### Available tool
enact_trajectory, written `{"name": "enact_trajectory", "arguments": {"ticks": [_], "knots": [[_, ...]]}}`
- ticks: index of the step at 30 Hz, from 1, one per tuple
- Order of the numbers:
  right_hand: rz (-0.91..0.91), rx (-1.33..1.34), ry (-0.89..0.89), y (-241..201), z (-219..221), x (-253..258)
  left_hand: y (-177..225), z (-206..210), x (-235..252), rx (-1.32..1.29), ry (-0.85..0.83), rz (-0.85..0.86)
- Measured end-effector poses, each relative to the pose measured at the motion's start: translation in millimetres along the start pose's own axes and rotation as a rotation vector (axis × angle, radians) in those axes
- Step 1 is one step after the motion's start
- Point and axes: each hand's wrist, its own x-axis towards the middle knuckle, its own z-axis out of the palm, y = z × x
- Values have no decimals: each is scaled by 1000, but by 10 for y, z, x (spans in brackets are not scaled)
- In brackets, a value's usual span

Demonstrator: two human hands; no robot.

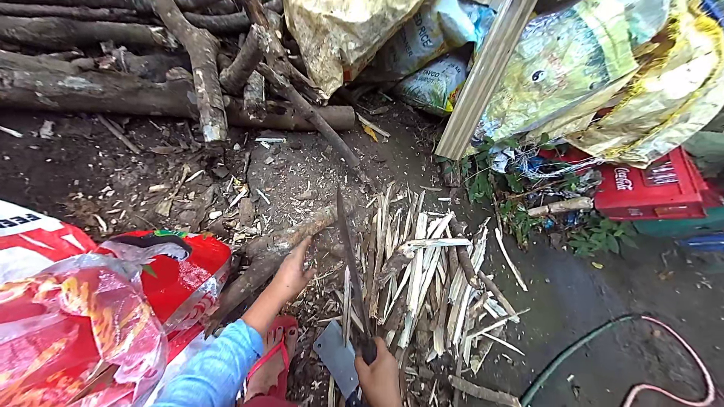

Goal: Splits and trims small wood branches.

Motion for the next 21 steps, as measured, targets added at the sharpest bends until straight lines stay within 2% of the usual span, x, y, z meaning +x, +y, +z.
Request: {"name": "enact_trajectory", "arguments": {"ticks": [4,8,13,15,18,21], "knots": [[-55,8,90,-20,-3,-50,-162,-177,-215,-7,128,-105],[129,-79,-120,-117,53,250,-209,-201,-269,-4,160,-159],[4,44,13,-140,3,77,-166,-235,-312,-26,165,-135],[25,18,24,-64,98,27,-172,-264,-318,-22,164,-146],[196,-128,-190,75,260,208,-162,-245,-341,-2,141,-166],[189,-104,-239,177,320,258,-110,-245,-332,-12,143,-123]]}}
